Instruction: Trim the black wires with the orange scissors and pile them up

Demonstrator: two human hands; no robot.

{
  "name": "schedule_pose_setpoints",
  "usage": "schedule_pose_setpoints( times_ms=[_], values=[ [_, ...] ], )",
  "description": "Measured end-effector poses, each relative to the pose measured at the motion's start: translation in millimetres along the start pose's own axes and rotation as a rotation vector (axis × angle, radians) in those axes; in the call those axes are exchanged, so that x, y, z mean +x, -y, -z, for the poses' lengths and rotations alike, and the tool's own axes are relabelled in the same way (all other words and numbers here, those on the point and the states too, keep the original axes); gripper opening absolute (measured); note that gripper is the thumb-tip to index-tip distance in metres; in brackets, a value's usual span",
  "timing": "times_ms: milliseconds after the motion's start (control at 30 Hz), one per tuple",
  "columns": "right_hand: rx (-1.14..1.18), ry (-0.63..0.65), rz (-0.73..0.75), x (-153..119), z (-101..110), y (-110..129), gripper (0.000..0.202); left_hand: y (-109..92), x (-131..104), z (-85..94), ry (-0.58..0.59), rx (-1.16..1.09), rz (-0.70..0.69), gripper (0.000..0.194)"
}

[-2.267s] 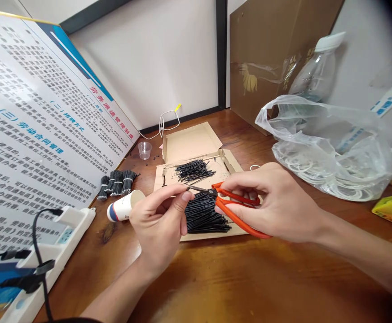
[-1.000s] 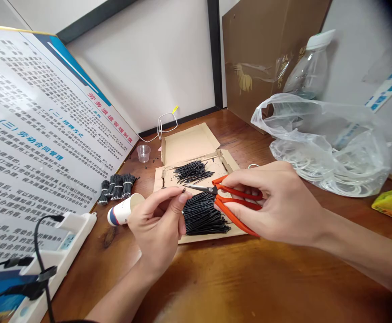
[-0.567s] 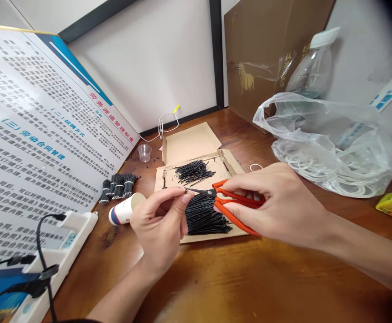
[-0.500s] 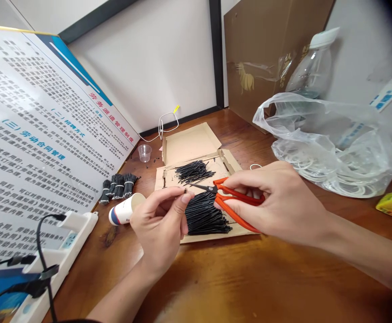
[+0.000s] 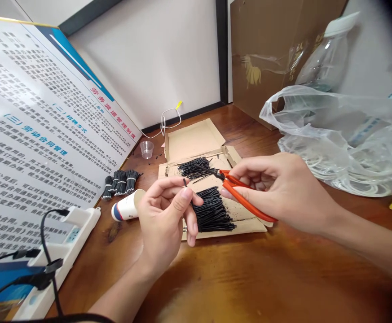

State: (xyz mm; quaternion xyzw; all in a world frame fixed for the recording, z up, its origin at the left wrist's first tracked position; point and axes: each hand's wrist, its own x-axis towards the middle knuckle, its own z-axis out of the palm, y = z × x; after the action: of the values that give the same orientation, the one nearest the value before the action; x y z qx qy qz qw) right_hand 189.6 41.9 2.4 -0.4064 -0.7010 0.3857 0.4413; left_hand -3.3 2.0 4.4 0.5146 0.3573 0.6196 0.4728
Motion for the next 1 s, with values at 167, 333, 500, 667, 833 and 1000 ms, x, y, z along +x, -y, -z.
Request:
schedule_pose_setpoints(
  times_ms=[167, 333, 500, 667, 833, 1000],
  values=[
    [0.0, 0.004, 0.005, 1.2, -0.6, -0.6, 0.025, 1.1, -2.0, -0.2, 0.041, -0.011, -0.028, 0.009],
    [0.002, 0.005, 0.013, 1.2, 0.0, -0.6, 0.026, 1.1, -2.7, -1.0, 0.071, -0.041, -0.025, 0.007],
    [0.002, 0.007, 0.042, -0.1, -0.6, -1.3, 0.025, 1.7, -2.7, -1.0, 0.082, -0.059, -0.015, 0.005],
    [0.012, 0.025, 0.045, -1.0, -0.1, -1.4, 0.025, 1.8, -3.1, -1.2, 0.092, -0.067, 0.007, 0.006],
    [0.03, 0.037, 0.006, -1.0, 0.0, -1.1, 0.026, -0.1, -3.2, -1.4, 0.095, -0.068, 0.033, 0.007],
    [0.115, 0.043, -0.09, -1.1, -1.2, 1.2, 0.026, -0.2, -3.4, -1.4, 0.088, -0.068, 0.067, 0.008]
  ],
)
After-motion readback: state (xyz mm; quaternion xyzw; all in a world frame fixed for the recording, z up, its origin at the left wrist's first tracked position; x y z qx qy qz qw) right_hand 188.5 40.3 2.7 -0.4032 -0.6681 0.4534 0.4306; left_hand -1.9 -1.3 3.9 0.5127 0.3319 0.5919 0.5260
